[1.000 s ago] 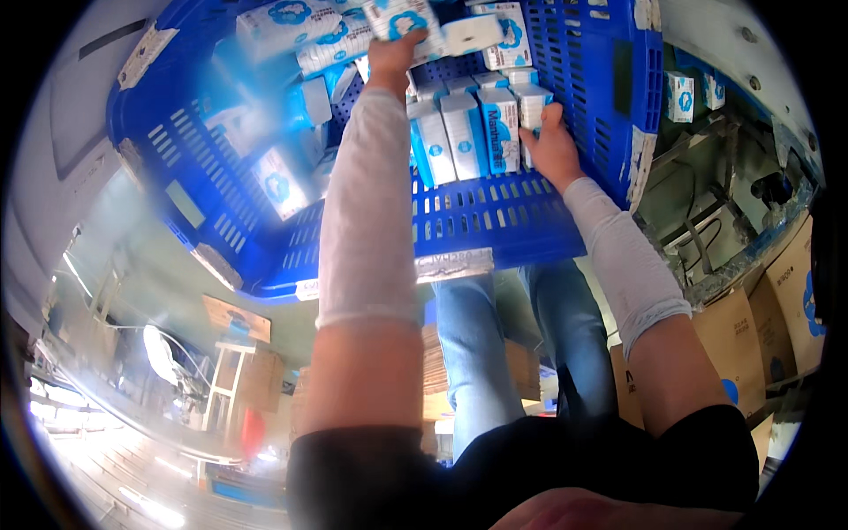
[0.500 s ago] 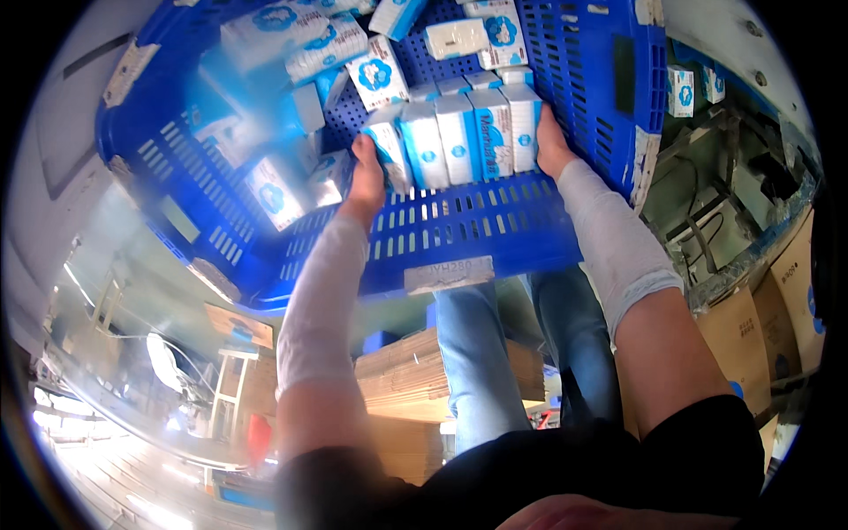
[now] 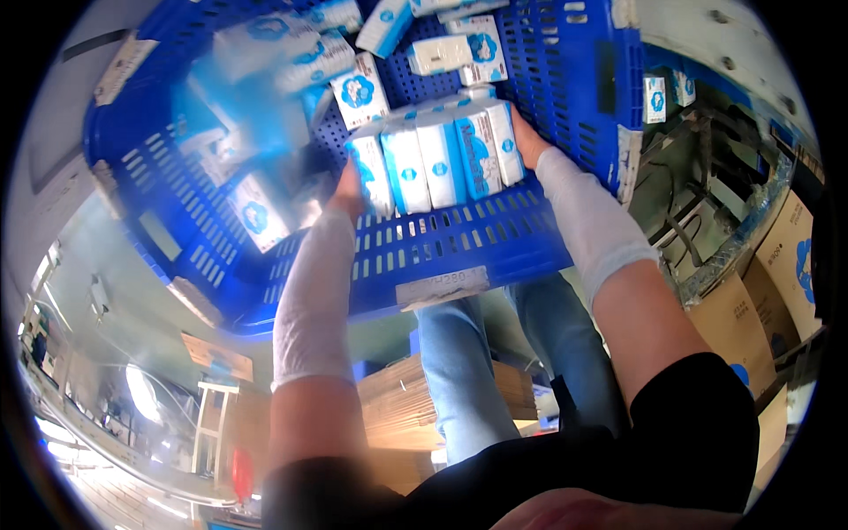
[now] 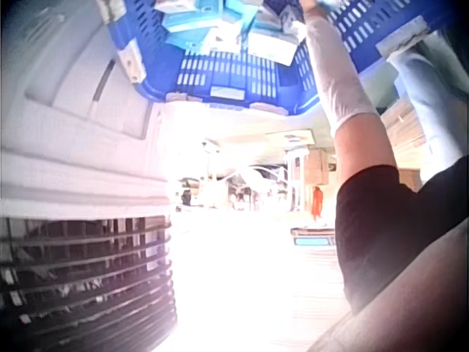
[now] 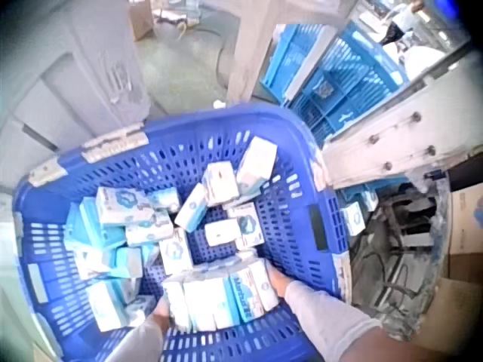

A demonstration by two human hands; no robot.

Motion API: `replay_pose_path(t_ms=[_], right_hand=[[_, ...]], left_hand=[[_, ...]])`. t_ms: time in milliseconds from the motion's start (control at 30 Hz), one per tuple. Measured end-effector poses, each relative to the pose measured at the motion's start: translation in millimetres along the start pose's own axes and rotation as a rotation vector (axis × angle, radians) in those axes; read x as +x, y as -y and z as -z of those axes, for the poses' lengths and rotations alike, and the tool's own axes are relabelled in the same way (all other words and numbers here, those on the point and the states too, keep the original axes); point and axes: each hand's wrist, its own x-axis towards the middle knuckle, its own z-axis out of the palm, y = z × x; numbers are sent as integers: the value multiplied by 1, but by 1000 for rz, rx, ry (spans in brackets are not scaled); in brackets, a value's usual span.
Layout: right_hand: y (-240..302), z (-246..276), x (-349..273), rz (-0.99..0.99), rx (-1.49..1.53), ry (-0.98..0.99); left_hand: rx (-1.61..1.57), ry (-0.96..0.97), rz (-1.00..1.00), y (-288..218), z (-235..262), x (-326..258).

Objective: The person places stacks of packages from a conveyor belt and a blue crate into cardboard boxes, then moves the filled boxes onto a roller conveyor.

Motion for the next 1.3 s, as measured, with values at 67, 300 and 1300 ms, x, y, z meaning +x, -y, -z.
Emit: replay_pose_path(t_ms=[67,300,1300], right_hand=[[13,-20,-22,-42,8,123],[82,-106,-210,773,-591,307],[-177,248,-913,596,685,-205]], left_hand=[[-59,-44,-113,-3,-3,-40],[56,-14,-463,-43,-83,-306],[1127,266,228,258,-596,-698]])
